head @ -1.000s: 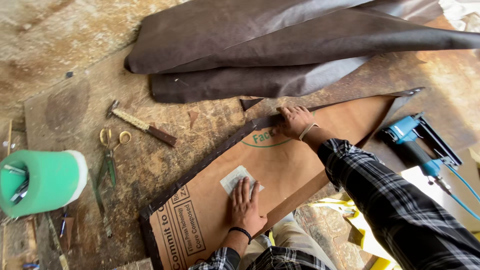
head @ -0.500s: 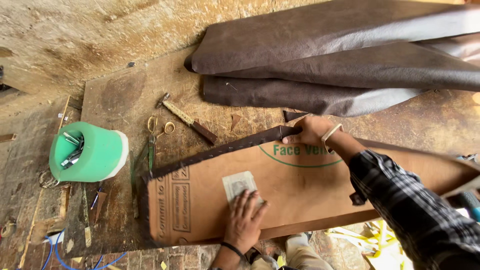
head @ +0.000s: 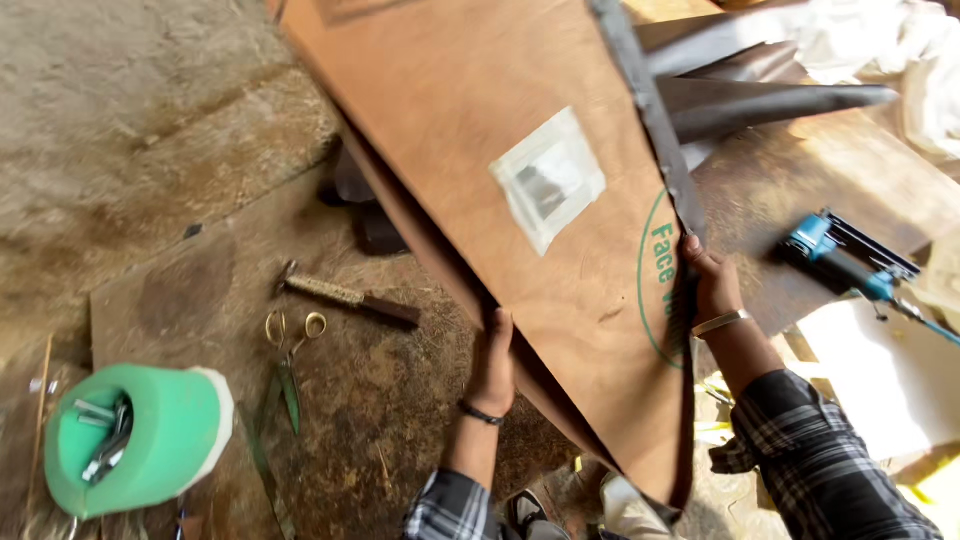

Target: The person staples dark fabric onto a wooden board using a pneumatic staple gun. They trim excess fabric with scissors and use a hammer to adjust the material. The person works along the edges of the board, securing the fabric in place.

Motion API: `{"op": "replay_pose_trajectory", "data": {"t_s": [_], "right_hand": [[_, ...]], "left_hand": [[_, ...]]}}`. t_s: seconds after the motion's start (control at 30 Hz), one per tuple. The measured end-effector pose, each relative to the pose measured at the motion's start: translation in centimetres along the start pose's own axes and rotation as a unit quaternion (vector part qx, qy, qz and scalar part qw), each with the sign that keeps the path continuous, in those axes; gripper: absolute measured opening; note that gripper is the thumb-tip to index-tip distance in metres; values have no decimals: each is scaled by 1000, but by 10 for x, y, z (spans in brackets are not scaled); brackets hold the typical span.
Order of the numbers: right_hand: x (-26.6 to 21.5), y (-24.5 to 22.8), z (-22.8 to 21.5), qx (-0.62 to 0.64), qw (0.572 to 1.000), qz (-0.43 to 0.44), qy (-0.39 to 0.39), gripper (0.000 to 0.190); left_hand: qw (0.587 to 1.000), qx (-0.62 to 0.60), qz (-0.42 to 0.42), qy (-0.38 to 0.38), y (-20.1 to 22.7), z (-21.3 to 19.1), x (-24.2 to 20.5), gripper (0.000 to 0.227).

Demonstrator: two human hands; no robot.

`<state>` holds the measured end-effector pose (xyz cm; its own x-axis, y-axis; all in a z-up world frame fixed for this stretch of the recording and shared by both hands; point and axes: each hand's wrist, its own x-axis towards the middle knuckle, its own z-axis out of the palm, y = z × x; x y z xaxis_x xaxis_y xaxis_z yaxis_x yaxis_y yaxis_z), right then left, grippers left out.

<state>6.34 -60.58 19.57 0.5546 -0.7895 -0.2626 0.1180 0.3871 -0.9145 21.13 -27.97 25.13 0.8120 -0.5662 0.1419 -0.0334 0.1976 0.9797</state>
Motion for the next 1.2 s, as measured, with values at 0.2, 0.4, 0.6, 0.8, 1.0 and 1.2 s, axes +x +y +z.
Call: {"op": "replay_pose_trajectory", "data": {"t_s": [0.2,0.4,0.6,0.8,1.0,1.2], "right_hand": [[-89,51,31,213,977,-9,23,53],[-116,114,12,235,971,-24,-16,39],[-91,153,-20,-1,998,67,11,36],[-70,123,-24,-173,976,131,20,49],[-57,34,-5,-107,989,100,23,35],[-32,-68,29,-8,992,77,-100,35]], "left_hand": [[986,110,-9,128,26,29,50,47],[925,365,13,104,60,59,54,37],[893,446,29,47,42,105,53,29],[875,482,-18,48,26,149,91,28],[840,538,-63,32,24,203,96,27],[823,541,-111,-136,59,202,97,43]]}}
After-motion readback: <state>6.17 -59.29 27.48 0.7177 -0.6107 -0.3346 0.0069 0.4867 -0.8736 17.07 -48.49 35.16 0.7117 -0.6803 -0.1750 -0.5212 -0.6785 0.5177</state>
